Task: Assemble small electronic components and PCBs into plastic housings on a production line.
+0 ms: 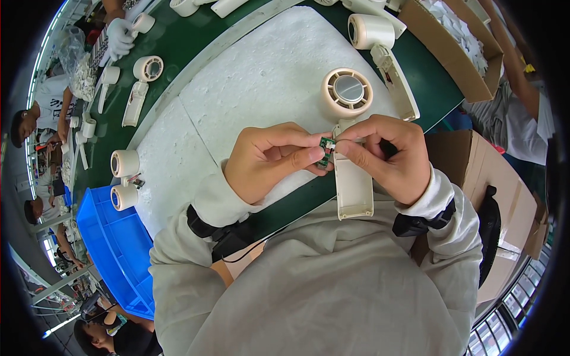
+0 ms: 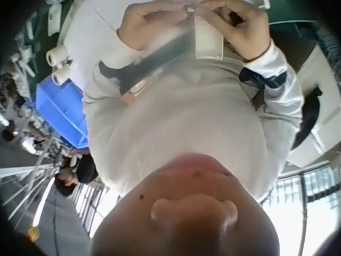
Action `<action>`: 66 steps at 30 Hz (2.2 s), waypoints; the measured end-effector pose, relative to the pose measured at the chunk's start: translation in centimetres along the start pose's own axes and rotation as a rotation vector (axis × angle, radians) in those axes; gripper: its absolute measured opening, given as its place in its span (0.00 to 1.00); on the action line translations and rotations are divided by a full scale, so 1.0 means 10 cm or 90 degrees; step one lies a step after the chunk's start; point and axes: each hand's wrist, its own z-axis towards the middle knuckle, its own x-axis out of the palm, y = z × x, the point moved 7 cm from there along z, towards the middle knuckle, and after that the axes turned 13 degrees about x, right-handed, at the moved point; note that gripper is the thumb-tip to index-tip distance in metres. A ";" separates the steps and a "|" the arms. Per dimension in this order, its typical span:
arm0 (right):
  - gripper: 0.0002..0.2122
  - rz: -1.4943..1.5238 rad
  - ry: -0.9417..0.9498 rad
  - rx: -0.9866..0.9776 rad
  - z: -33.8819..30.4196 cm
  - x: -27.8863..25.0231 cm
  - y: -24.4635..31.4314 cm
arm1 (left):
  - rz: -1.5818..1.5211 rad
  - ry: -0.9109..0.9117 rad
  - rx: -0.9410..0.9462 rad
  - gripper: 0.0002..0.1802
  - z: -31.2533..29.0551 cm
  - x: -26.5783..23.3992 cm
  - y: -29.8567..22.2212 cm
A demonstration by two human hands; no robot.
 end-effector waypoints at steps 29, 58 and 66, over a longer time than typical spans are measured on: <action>0.09 0.089 -0.069 -0.134 0.04 -0.11 0.10 | 0.207 -0.302 0.048 0.22 0.65 -1.31 -0.93; 0.07 -0.130 0.097 -0.295 -0.03 0.14 -0.04 | 1.397 0.143 0.294 0.10 1.16 -0.11 -0.93; 0.10 -0.063 0.000 -0.234 0.03 0.09 0.14 | 1.078 -0.052 0.140 0.19 -0.14 0.05 -0.91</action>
